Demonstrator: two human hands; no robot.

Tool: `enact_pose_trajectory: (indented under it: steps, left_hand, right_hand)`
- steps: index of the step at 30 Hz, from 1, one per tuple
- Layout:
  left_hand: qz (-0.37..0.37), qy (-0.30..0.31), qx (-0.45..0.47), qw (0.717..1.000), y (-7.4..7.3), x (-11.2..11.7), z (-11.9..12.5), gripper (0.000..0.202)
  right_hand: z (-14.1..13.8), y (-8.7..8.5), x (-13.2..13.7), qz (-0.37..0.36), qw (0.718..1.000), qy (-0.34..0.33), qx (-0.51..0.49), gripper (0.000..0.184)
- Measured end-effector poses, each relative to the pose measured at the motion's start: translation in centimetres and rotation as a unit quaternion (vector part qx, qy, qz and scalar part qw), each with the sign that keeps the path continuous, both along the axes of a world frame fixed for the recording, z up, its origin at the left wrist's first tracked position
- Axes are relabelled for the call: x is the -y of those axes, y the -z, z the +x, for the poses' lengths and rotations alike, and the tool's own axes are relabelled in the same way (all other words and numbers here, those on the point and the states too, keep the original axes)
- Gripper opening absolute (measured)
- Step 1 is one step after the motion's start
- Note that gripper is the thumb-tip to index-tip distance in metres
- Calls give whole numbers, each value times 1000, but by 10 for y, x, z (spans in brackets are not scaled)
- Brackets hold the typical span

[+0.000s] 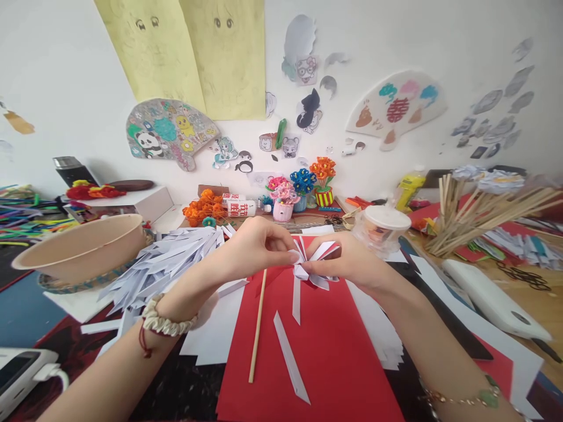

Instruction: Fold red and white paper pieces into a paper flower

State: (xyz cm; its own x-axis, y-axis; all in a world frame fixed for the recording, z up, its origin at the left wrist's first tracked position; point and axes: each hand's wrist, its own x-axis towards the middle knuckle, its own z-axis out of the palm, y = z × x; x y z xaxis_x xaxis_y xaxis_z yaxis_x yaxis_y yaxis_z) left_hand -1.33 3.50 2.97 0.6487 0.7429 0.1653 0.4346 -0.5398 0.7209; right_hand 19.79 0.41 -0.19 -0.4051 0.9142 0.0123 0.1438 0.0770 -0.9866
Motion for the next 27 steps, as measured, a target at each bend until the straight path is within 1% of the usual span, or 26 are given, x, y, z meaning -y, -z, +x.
enact_pose_trajectory:
  steps: [4,9,11,14,16,19,24,27]
  left_hand:
    - [21,-1,-17,1000,0,2,2,15]
    - [74,-52,-35,995,-2,9,7,11]
    - [72,-63,-35,995,-3,10,8,12]
    - [52,-69,-29,996,-4,9,8,14]
    - [53,-70,-35,996,-4,9,7,15]
    - [87,-88,-56,991,-3,13,10,17]
    - [187,-133,-109,967,0,20,18,20]
    - [183,-137,-110,967,-1,20,19,19]
  right_hand:
    - [1,0,1,5,1000,7,-7,30]
    - [1,3,-1,13,1000,9,-16,31]
    - [0,4,-2,20,999,14,-20,31]
    - [-1,5,-2,26,999,25,-23,31]
    - [-2,6,-2,26,999,25,-23,30]
    - [-3,9,-3,28,999,20,-26,30]
    - [-5,12,-5,24,998,49,-32,33]
    - [-5,14,-6,23,998,49,-38,34]
